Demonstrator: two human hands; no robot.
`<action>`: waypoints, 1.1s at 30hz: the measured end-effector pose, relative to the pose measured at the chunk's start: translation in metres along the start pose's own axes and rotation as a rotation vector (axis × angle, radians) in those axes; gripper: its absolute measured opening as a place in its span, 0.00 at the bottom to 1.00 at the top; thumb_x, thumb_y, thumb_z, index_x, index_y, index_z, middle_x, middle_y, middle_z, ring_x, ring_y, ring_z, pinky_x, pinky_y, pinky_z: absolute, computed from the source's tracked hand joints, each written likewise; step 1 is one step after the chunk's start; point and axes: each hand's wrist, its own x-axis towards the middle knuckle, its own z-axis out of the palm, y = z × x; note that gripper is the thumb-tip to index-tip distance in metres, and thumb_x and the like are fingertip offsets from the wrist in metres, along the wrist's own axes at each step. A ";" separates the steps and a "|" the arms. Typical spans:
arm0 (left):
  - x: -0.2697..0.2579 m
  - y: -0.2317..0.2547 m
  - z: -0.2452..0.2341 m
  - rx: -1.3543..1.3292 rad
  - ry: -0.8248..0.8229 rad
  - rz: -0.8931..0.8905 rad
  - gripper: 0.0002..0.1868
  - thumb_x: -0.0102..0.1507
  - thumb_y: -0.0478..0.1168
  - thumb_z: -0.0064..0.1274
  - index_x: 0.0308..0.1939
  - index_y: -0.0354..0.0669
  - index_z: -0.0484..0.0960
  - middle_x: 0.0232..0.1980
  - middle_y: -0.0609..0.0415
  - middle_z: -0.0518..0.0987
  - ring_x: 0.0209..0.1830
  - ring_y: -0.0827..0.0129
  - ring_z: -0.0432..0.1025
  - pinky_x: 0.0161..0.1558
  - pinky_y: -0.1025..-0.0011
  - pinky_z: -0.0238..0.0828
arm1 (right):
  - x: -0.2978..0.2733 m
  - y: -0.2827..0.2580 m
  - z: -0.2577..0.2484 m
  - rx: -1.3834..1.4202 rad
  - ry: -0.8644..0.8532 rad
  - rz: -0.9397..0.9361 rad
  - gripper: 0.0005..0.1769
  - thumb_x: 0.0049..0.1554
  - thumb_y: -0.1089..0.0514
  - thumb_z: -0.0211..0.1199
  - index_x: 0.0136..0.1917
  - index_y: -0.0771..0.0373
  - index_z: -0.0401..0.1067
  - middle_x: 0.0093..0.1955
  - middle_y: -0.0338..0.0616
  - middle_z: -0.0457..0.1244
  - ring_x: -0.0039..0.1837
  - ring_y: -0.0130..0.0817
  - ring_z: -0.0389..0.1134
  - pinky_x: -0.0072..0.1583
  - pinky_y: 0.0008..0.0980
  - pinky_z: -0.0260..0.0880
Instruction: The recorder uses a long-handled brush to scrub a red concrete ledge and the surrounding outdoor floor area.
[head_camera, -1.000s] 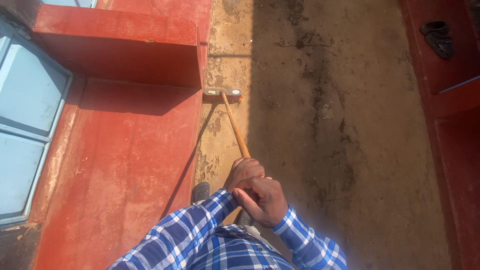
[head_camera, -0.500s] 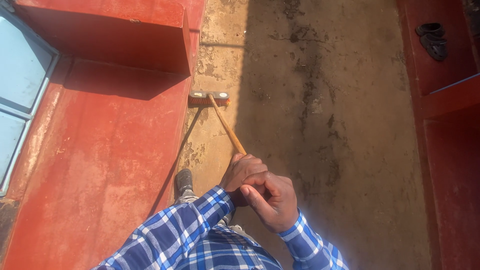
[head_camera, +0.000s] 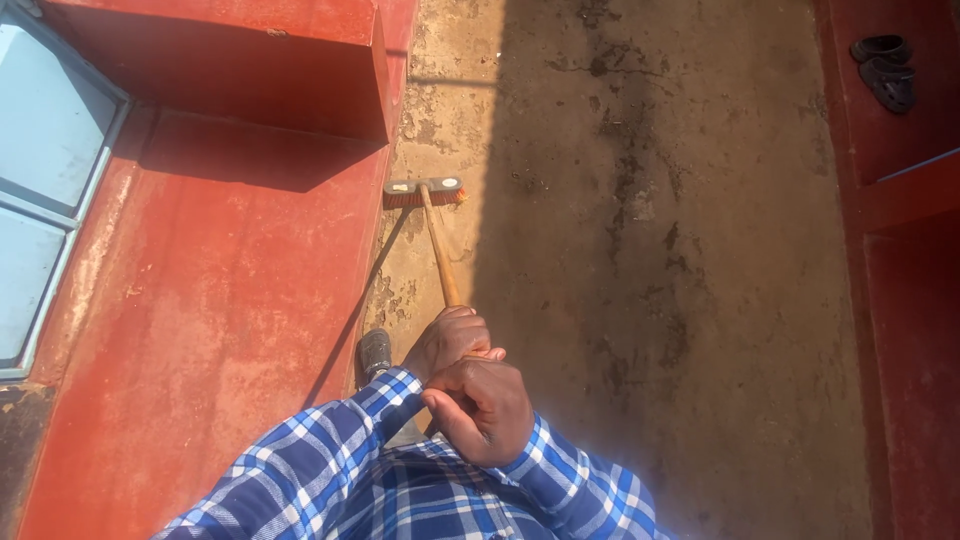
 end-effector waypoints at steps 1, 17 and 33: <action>-0.001 0.014 -0.006 -0.003 -0.004 -0.006 0.21 0.63 0.45 0.61 0.24 0.45 0.67 0.28 0.53 0.68 0.33 0.58 0.66 0.49 0.59 0.67 | -0.002 -0.009 0.003 0.004 0.001 0.007 0.05 0.60 0.61 0.65 0.44 0.65 0.74 0.39 0.45 0.69 0.39 0.35 0.71 0.43 0.29 0.70; -0.030 0.024 -0.021 0.083 -0.150 -0.101 0.20 0.62 0.49 0.58 0.22 0.44 0.71 0.27 0.53 0.70 0.34 0.59 0.68 0.51 0.58 0.64 | -0.012 -0.018 0.022 0.021 -0.187 0.014 0.11 0.58 0.55 0.71 0.44 0.66 0.76 0.35 0.46 0.66 0.39 0.40 0.69 0.45 0.35 0.67; 0.020 -0.003 -0.026 0.122 -0.167 -0.210 0.18 0.60 0.47 0.58 0.20 0.45 0.71 0.26 0.55 0.71 0.37 0.62 0.71 0.55 0.57 0.59 | 0.040 -0.008 -0.001 -0.016 -0.093 -0.062 0.06 0.62 0.59 0.67 0.46 0.62 0.73 0.38 0.44 0.68 0.39 0.37 0.72 0.44 0.34 0.71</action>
